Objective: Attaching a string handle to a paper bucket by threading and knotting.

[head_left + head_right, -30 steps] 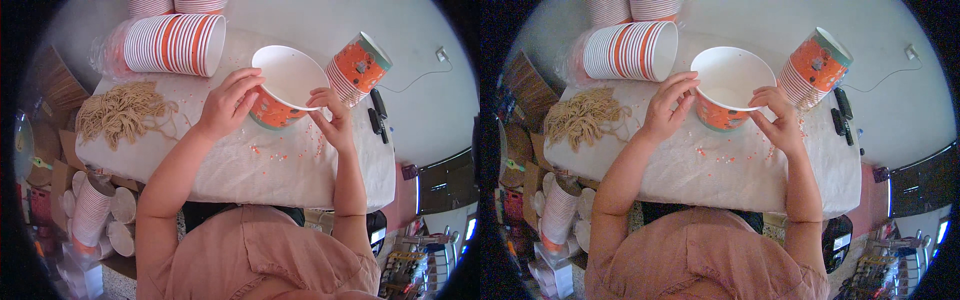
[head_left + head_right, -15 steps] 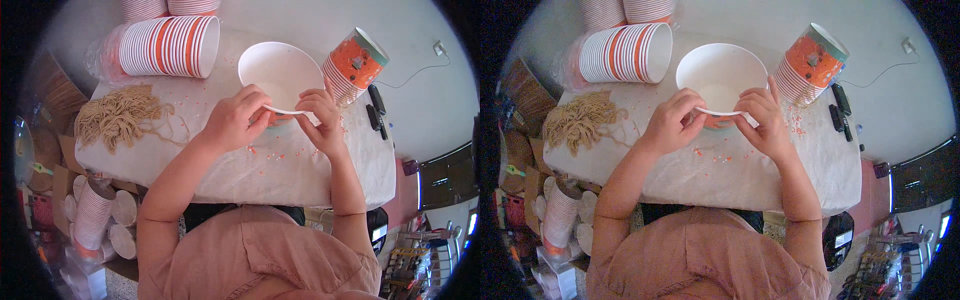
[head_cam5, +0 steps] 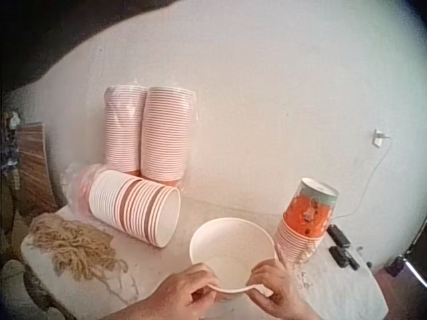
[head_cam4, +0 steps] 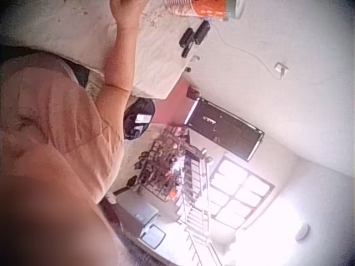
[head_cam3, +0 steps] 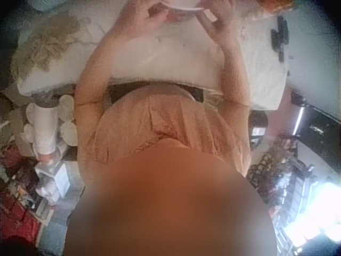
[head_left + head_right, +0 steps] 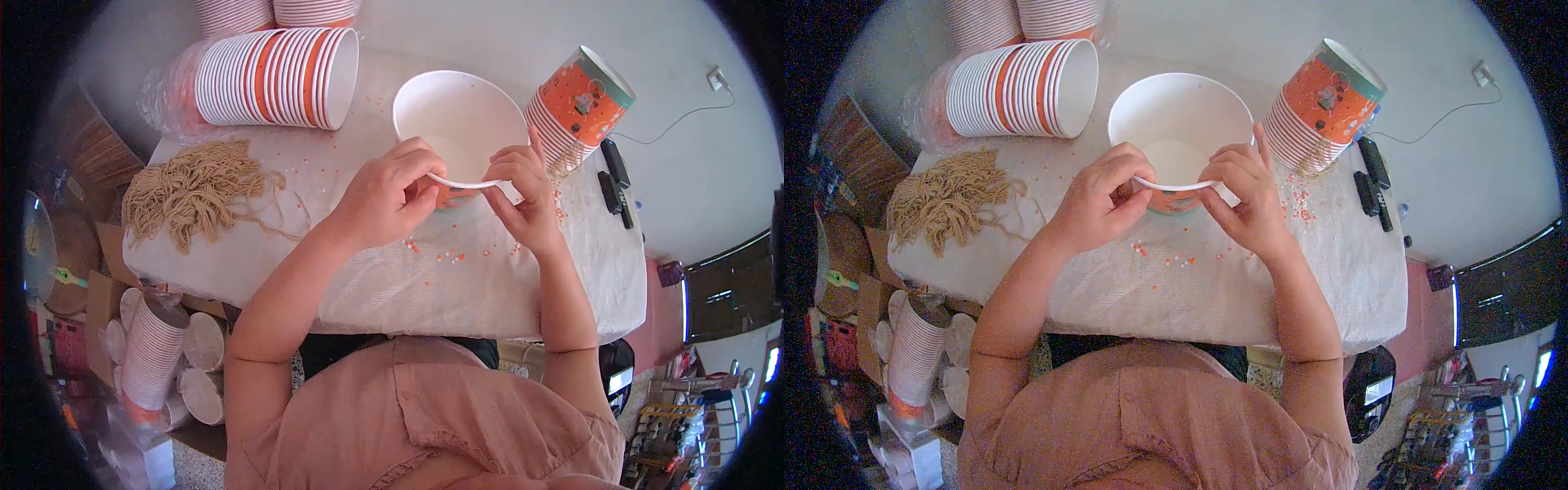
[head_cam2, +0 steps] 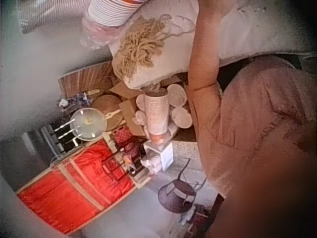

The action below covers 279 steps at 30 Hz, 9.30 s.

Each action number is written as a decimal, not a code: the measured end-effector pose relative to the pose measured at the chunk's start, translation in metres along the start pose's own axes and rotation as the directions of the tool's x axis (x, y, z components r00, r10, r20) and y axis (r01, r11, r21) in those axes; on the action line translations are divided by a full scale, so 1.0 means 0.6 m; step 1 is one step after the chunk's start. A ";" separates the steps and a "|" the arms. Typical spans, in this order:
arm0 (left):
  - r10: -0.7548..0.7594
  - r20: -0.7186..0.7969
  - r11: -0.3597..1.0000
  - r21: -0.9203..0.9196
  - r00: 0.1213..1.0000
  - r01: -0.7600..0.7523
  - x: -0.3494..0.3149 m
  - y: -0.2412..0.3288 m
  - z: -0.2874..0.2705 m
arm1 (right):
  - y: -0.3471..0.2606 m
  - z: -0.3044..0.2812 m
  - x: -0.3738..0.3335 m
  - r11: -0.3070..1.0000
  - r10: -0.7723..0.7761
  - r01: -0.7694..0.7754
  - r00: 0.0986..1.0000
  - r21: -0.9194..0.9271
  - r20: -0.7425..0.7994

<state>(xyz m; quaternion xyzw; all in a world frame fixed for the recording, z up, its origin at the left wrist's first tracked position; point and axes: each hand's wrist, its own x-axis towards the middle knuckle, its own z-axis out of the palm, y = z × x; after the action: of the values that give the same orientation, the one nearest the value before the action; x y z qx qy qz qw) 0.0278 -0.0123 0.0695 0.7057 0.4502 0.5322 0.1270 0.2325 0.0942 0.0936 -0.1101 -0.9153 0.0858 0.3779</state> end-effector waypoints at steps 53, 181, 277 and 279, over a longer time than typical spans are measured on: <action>0.011 -0.161 0.999 0.040 0.987 -0.005 0.000 -0.004 0.016 | -0.006 0.009 -0.002 0.999 -0.022 0.020 0.999 -0.037 -0.045; 0.051 -0.316 0.997 0.074 0.947 -0.029 -0.009 -0.052 0.013 | -0.019 0.007 0.109 0.831 0.210 -0.454 0.790 0.320 0.577; -0.637 -0.321 0.426 0.612 0.701 0.667 -0.130 -0.044 -0.135 | -0.067 0.025 0.075 0.985 0.026 0.017 0.969 -0.174 0.246; -0.640 -0.306 0.434 0.614 0.705 0.660 -0.131 -0.051 -0.133 | -0.068 0.025 0.074 0.983 0.017 0.027 0.970 -0.180 0.242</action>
<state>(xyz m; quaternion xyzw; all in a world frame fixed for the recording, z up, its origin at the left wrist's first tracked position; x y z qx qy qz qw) -0.0587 -0.0793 0.0314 0.4642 0.8498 0.2455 0.0455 0.1856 0.0657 0.1232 -0.1306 -0.9589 0.0136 0.2516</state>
